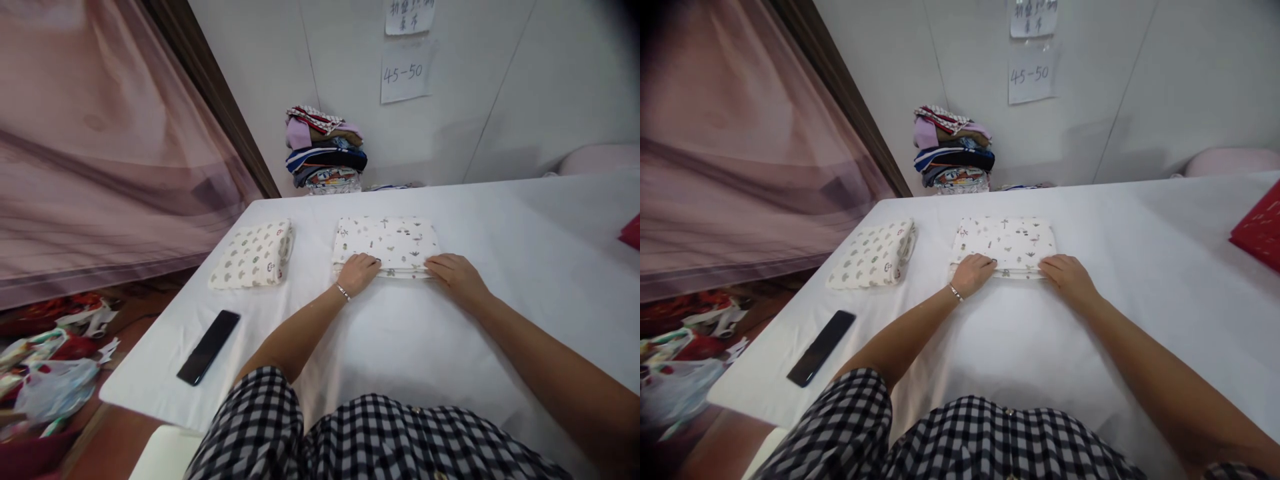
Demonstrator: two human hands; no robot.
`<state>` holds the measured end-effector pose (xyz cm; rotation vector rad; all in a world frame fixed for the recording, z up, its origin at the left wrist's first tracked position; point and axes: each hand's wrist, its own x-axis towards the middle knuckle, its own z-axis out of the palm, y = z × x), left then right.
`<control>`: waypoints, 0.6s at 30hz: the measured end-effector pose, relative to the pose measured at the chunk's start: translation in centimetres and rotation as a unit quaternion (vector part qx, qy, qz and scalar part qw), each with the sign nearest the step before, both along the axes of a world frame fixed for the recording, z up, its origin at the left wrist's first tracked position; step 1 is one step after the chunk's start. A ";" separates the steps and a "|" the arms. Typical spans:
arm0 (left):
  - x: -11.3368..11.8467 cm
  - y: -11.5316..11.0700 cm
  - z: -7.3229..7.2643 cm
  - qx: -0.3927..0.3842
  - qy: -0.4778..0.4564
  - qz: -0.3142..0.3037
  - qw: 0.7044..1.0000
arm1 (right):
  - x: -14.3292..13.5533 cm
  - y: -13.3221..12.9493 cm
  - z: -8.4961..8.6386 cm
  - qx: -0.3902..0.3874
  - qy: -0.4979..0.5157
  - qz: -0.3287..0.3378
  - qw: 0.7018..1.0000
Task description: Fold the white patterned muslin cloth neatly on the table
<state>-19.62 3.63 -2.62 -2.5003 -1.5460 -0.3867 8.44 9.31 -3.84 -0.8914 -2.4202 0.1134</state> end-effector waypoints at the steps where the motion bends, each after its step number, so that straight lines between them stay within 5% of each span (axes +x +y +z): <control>1: 0.0 -0.2 -0.2 0.002 0.000 -0.001 1.000 | 0.1 0.0 -0.1 0.001 -0.005 0.010 1.000; 18: 0.0 -0.5 0.4 -0.016 -0.033 0.018 0.999 | 0.3 -0.3 0.1 -0.027 0.020 0.017 0.999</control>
